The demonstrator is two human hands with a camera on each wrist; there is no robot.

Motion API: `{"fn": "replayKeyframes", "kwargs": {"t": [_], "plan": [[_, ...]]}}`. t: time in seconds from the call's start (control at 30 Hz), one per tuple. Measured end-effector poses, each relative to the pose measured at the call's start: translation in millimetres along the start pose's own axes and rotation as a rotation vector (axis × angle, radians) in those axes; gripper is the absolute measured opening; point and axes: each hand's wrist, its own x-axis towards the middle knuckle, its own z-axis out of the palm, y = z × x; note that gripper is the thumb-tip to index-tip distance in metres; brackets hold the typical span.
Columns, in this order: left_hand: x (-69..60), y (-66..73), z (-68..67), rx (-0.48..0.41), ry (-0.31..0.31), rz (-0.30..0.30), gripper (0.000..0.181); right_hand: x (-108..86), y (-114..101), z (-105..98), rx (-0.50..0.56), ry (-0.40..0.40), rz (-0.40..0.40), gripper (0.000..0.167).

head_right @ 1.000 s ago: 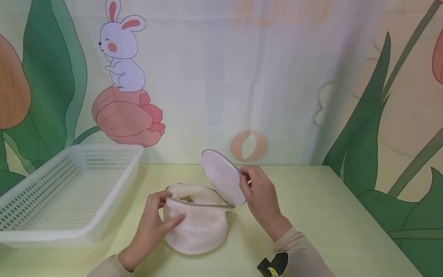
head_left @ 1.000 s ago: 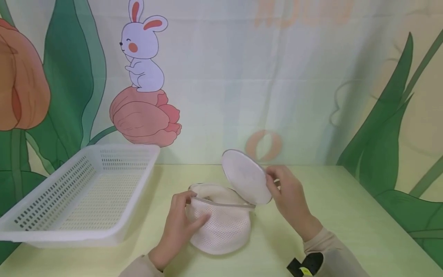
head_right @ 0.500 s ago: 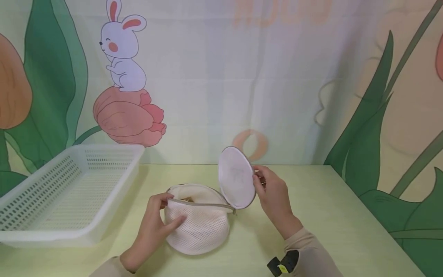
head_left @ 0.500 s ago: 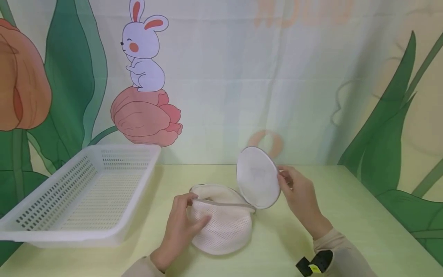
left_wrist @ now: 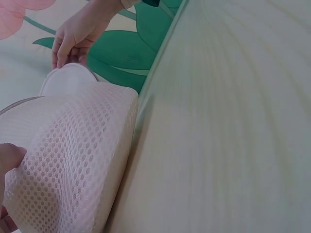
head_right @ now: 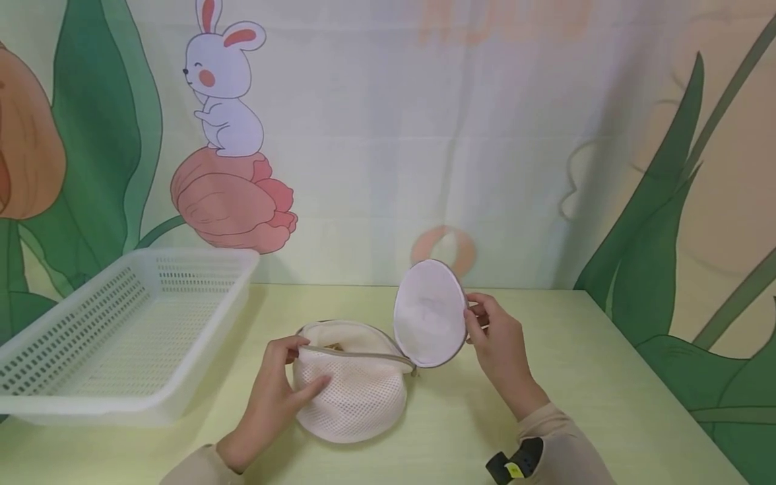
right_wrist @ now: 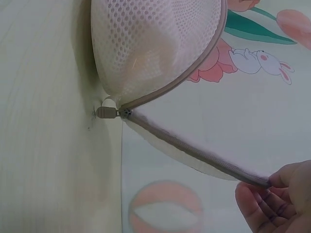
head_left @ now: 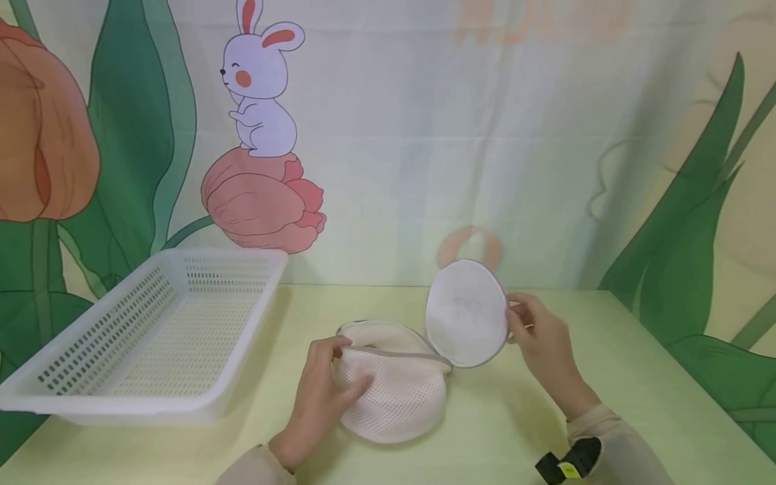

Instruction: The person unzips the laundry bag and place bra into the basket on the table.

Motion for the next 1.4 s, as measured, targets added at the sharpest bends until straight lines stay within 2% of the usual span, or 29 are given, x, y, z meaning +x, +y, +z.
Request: {"fn": "replayKeyframes", "kwargs": {"t": [0.2,0.57,0.8,1.0,1.23,1.4], "plan": [[0.3,1.0,-0.9,-0.002,-0.011,0.000,0.059,-2.7,11.2,-4.4,0.043,-0.040,0.107,0.026],[-1.9,1.9,2.1,0.035,0.028,0.053,0.061,-14.1,38.6,-8.1,0.159,-0.098,0.281,0.030],[-2.3,1.6,1.3,0.057,0.049,0.072,0.062,-18.6,50.6,-6.9,0.146,-0.138,0.375,0.031],[-3.1,-1.0,0.5,0.058,0.073,0.092,0.061,-20.7,58.5,-3.7,0.135,-0.212,0.461,0.032],[-3.3,-0.8,0.9,0.054,0.076,0.092,0.060,-23.3,69.2,-1.7,0.117,-0.267,0.482,0.033],[-2.1,0.3,-0.1,0.053,0.046,0.061,0.060,-23.4,73.7,-1.2,0.112,-0.288,0.484,0.033]]}}
